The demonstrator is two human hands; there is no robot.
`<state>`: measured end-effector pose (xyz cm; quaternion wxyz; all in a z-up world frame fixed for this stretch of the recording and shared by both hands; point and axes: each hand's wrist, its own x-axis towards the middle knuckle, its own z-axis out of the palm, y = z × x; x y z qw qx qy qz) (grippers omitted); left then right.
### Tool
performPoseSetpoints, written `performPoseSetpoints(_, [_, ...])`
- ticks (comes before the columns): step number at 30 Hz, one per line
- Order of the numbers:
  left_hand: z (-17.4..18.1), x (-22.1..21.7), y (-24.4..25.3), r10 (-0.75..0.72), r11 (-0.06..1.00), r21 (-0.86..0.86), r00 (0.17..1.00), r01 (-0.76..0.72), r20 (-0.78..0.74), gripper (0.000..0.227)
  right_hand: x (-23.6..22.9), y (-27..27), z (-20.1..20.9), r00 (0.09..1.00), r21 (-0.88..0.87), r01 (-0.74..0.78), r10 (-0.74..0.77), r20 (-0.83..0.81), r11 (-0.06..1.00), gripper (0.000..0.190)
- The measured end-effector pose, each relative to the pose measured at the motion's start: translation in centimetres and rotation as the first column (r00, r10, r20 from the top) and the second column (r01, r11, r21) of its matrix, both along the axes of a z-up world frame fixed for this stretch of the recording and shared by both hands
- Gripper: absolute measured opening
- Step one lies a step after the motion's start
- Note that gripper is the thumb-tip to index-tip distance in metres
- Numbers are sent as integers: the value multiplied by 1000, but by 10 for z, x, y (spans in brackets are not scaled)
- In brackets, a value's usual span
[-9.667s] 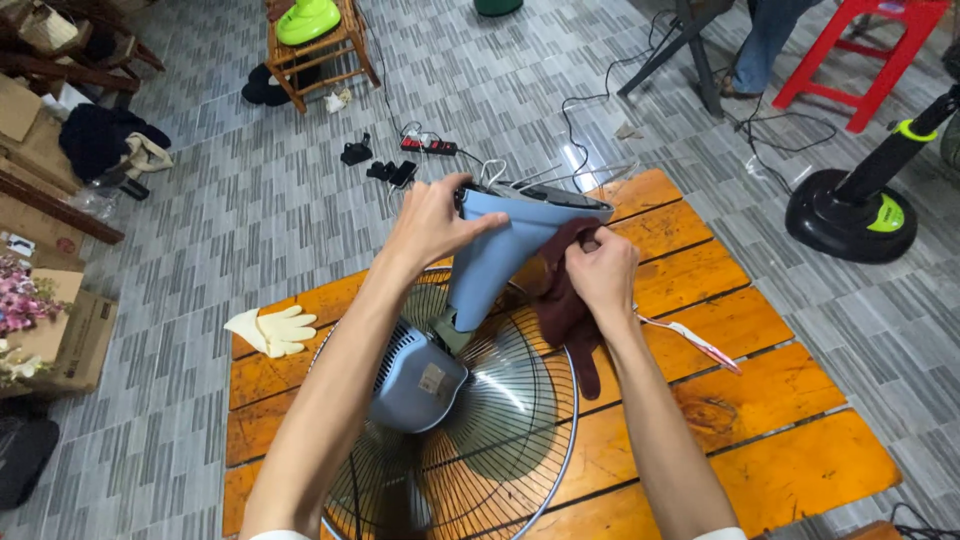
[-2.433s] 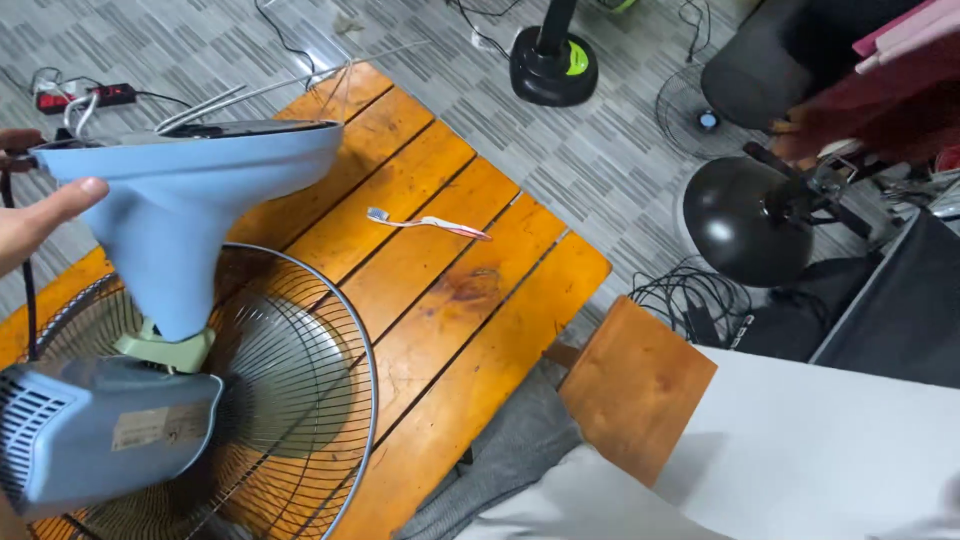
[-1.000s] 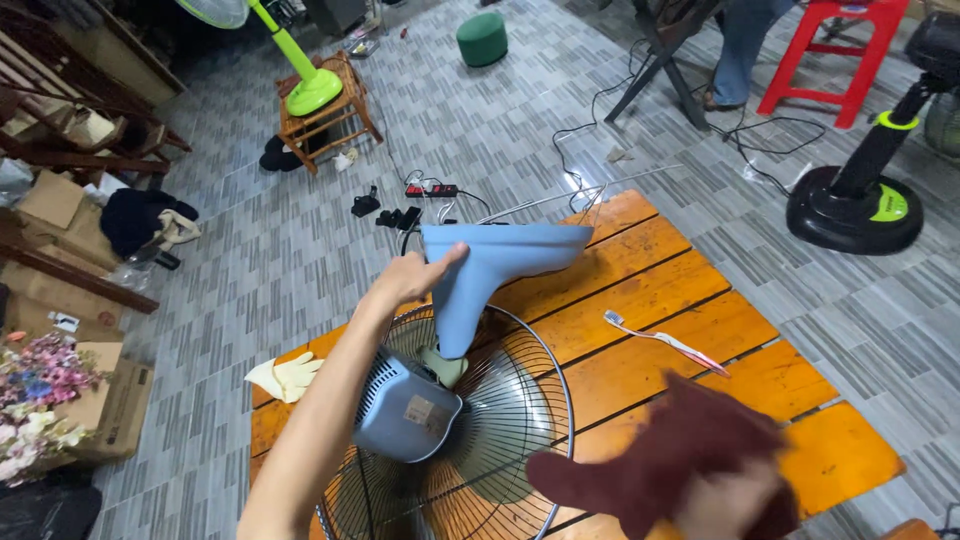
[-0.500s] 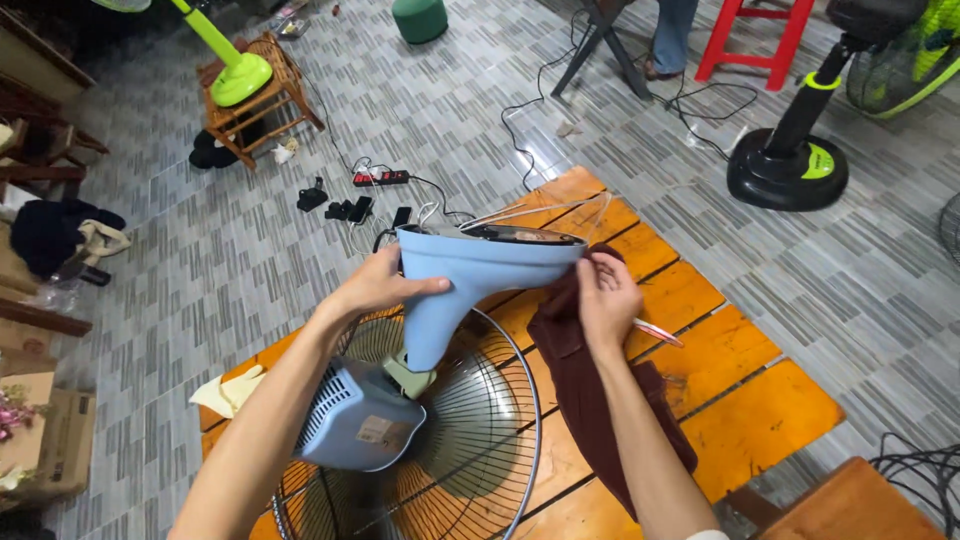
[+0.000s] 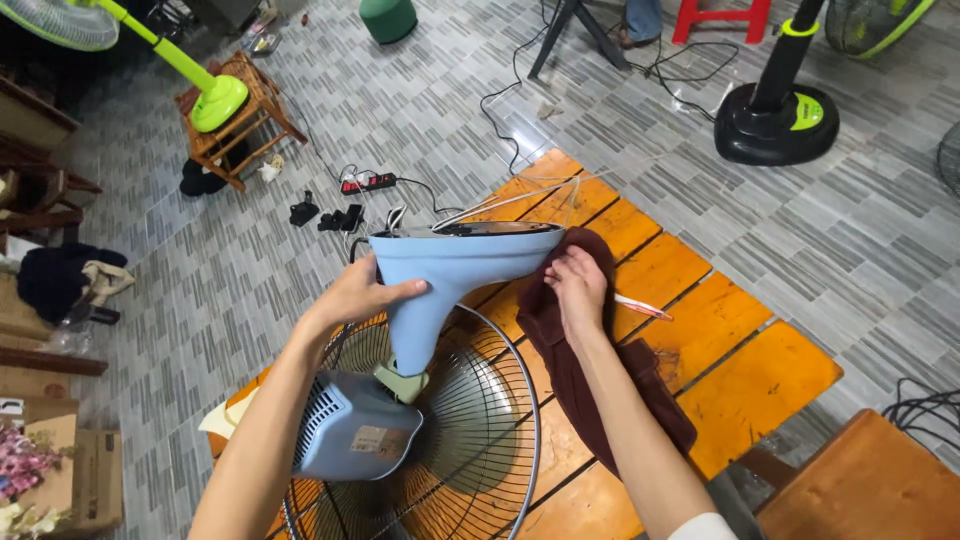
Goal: Cleaning a fan motor housing using a toothbrush and a cloth
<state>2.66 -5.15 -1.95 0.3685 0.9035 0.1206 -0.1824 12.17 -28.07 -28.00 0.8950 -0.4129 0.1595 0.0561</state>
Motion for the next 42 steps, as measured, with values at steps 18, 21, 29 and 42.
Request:
performPoseSetpoints(18, [21,-6,-14,-44,992,119,993,31,106,72,-31,16,86,768,-604,503,1,641,618,10])
performPoseSetpoints(21, [17,-5,-13,-48,995,96,992,36,117,68,-41,31,112,734,-585,518,27,679,624,11])
performPoseSetpoints(29, [13,-9,-18,-85,984,165,986,60,145,73,-29,19,92,801,-636,524,-73,594,566,6])
performPoseSetpoints(42, [11,-10,-23,-88,988,140,984,67,157,70,-17,-5,100,747,-606,475,72,661,638,9])
